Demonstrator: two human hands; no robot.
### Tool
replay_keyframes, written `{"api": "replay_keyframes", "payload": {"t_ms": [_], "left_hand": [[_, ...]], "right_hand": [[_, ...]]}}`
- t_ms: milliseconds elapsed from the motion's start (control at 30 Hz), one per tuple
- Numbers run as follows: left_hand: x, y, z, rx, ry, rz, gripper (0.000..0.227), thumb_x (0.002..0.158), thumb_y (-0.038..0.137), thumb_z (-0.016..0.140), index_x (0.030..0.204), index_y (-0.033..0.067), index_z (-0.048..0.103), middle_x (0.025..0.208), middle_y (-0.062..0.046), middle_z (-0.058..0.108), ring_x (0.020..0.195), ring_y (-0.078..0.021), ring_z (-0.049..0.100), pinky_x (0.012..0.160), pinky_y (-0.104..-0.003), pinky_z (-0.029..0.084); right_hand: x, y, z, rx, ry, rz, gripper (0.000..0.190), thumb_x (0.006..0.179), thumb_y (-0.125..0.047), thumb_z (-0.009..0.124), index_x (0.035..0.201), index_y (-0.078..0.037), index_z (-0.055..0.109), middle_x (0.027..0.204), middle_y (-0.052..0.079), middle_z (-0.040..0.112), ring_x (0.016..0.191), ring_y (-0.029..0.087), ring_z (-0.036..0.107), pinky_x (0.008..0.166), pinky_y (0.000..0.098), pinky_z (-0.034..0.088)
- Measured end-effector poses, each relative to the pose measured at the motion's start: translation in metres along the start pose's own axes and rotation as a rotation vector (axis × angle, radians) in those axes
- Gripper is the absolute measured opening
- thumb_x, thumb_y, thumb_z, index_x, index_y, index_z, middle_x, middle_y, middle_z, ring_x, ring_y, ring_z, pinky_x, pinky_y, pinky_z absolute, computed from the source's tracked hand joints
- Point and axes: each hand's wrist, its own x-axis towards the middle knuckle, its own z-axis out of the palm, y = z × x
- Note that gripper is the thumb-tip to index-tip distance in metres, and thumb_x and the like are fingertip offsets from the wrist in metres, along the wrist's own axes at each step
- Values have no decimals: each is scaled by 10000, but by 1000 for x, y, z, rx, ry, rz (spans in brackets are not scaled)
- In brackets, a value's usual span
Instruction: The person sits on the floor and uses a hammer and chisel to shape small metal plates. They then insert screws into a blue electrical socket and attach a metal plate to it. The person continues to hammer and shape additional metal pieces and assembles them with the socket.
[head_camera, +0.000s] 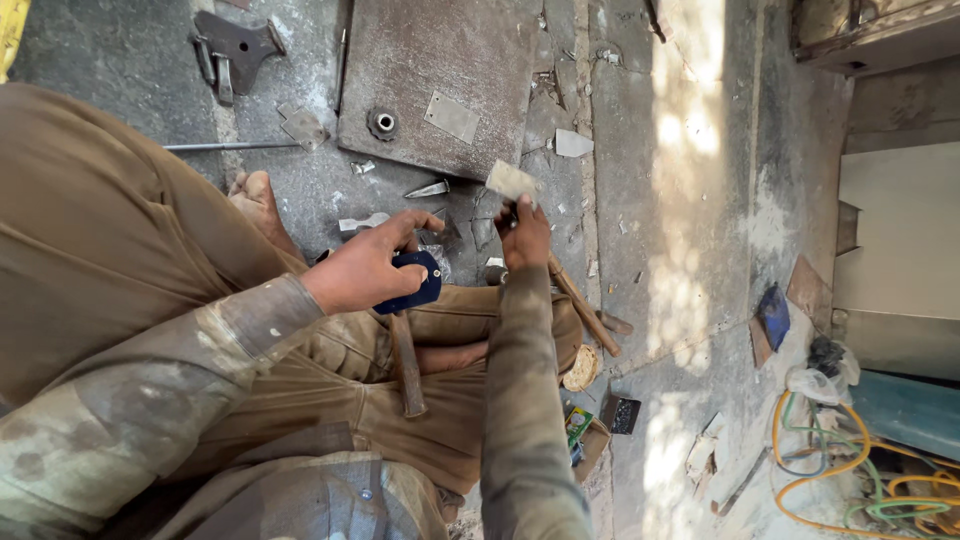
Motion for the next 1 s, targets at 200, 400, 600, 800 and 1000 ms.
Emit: {"api": "replay_keyframes", "payload": {"t_ms": [200, 400, 600, 800, 1000], "left_hand": [[4, -8, -1, -39, -1, -71, 430, 850, 194, 644, 1270, 100, 618, 983, -93, 711, 877, -163, 682, 798, -329, 567], [13, -15, 8, 29, -40, -49, 297, 888, 167, 650, 1171, 87, 692, 1002, -83, 677, 942, -195, 663, 866, -344, 542], [21, -6, 23, 109, 40, 18, 307, 971, 152, 588, 1257, 91, 682, 1089, -89, 546, 1030, -253, 584, 964, -377, 474], [100, 7, 28, 299, -23, -219, 389, 989, 213, 617, 1371, 146, 617, 1163, -112, 727, 895, -288, 692, 839, -456, 581], [247, -46, -14, 1055, 175, 276, 504, 921, 315, 774, 1349, 77, 653, 1378, -152, 597, 1259, -415, 521, 1024, -589, 425]], "right_hand": [[85, 48, -19, -123, 42, -6, 322, 996, -233, 695, 1161, 23, 586, 868, 95, 625, 718, 208, 596, 603, 385, 571], [48, 37, -6, -624, 184, -158, 660, 978, -342, 663, 1454, 1, 362, 994, 126, 663, 721, 208, 629, 556, 362, 532], [-120, -4, 14, -493, -493, 75, 628, 1038, -473, 442, 1535, -90, 434, 1237, 31, 653, 912, 129, 651, 756, 279, 566], [-193, 2, 31, -439, -559, -106, 355, 1090, -207, 621, 1369, 6, 563, 1084, 111, 680, 927, 183, 629, 844, 342, 544], [-193, -27, 32, -590, -783, -527, 319, 1036, -108, 647, 1341, -29, 600, 1239, 130, 685, 1155, 277, 678, 1041, 375, 531]]}}
